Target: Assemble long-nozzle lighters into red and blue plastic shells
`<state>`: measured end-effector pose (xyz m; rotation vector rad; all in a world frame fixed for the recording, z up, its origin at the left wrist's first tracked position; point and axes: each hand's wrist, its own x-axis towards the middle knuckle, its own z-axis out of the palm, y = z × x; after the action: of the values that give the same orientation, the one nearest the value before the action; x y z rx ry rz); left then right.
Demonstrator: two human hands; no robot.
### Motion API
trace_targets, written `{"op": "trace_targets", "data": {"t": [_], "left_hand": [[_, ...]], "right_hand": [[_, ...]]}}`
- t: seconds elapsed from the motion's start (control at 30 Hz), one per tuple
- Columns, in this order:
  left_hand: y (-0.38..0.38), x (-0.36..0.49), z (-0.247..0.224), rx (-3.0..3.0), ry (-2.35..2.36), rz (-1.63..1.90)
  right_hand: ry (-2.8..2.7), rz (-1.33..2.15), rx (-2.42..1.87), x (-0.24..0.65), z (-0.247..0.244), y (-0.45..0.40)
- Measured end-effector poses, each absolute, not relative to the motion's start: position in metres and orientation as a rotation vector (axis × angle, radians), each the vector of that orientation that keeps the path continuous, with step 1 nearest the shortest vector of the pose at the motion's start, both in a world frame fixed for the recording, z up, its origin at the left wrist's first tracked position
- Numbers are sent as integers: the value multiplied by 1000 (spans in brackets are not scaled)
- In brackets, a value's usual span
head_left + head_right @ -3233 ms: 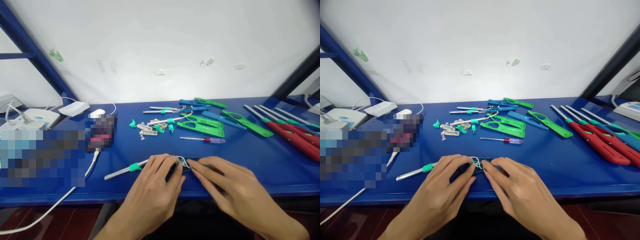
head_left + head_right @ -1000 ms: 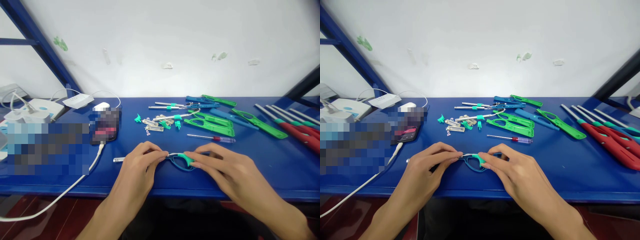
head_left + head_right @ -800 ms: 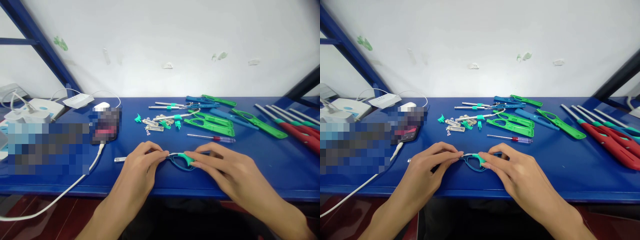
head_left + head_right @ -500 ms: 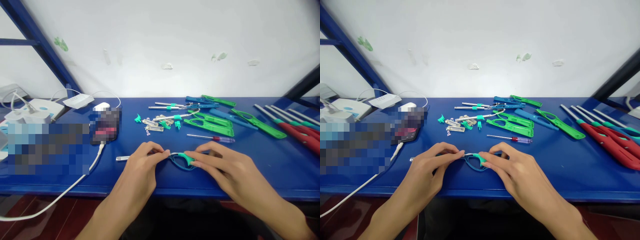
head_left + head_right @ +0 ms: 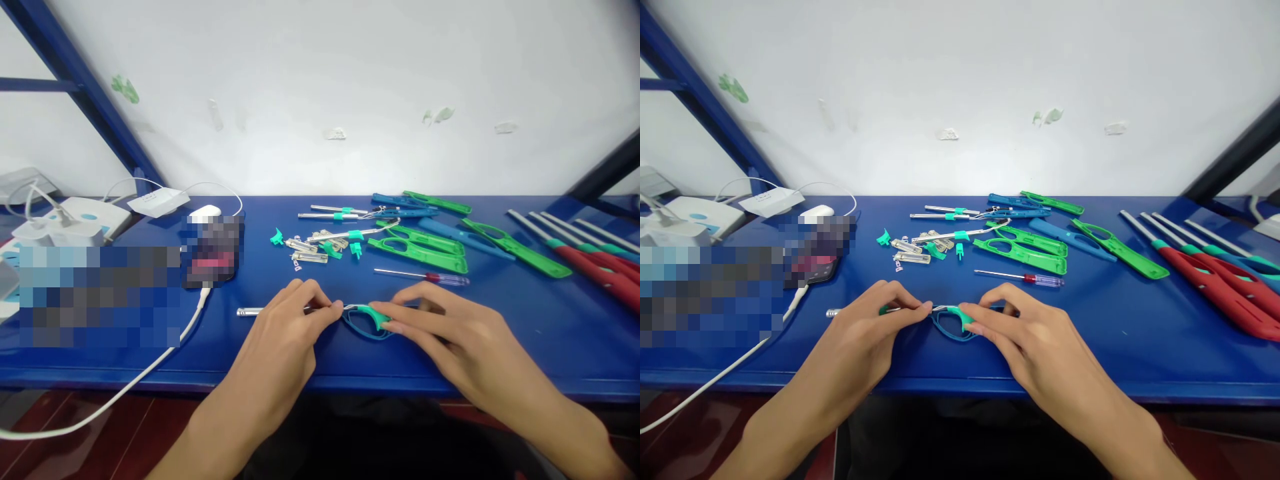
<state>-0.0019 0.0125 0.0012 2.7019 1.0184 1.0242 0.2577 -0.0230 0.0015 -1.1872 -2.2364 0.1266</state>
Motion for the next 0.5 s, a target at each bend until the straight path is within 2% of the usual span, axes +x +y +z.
{"op": "trace_targets", "data": {"t": [0.3,0.5], "left_hand": [[17,-6,1,2621,1052,920],[17,-4,1,2545,1123,986]], "right_hand": [[-2215,134,-1211,255,3,-23],[-2216,157,-1202,257,1,-22]]}}
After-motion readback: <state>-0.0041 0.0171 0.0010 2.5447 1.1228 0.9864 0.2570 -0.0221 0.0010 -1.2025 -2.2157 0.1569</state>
